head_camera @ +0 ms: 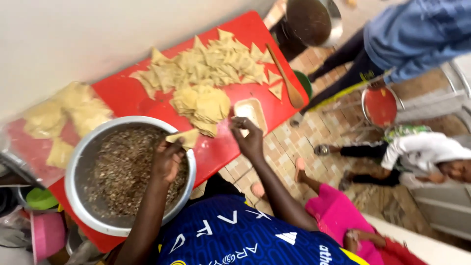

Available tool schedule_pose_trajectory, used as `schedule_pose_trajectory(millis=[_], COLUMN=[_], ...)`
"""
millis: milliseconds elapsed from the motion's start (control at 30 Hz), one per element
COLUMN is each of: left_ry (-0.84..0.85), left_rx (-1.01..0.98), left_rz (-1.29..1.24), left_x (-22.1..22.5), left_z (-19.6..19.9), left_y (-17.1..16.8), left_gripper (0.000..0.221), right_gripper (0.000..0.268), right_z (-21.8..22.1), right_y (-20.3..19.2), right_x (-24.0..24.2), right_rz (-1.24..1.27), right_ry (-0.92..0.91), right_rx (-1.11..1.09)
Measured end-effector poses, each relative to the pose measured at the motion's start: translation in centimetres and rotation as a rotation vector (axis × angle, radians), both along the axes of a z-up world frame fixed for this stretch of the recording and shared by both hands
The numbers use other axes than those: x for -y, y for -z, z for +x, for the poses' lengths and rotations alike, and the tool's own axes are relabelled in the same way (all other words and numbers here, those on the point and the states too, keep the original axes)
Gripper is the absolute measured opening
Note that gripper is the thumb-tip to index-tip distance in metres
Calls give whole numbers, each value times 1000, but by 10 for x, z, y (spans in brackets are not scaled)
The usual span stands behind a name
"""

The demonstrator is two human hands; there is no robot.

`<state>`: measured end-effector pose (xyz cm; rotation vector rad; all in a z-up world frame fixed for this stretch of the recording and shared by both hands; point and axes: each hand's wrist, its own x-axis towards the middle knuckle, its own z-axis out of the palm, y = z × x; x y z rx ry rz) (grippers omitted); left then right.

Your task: Filling and folding pastry wrappers with a meat and vegetable mixture to create samosas

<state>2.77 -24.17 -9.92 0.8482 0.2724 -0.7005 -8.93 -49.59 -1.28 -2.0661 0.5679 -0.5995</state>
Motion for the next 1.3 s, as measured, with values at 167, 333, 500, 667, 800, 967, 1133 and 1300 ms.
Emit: schedule_pose_trajectory(millis=[167, 333, 500, 667, 800, 967, 1133, 1300], left_ry=[-33, 5, 81, 80, 35, 105, 71, 22], left_rx=[-56, -5, 35, 138, 228, 347, 678, 668], left_rz=[-3, -56, -169, -250, -417, -272, -153, 63], left_x=[7, 21, 25, 2, -30, -14, -4, -12], left_z=[-1, -2, -3, -8, -9, -4, -10, -10], left_y=[-10, -69, -100, -68, 21, -56, -97, -69], left_gripper=[21, 33, 34, 35, 56, 50, 62, 54], right_gripper=[47, 49, 49, 32, 65, 48, 35, 53], right_z=[-60, -72, -49, -56, -48, -6, 24, 42], right_y=[82, 121, 137, 186, 166, -9, -114, -129], right_x=[63, 59, 59, 77, 89, 26, -34, -101], right_rz=[-377, -511, -670, -682, -148, 330, 439, -23], right_ry=[72, 31, 26, 23, 174, -57, -537, -718], right_rx=[-616, -746, -766, -766, -522, 25, 238, 306])
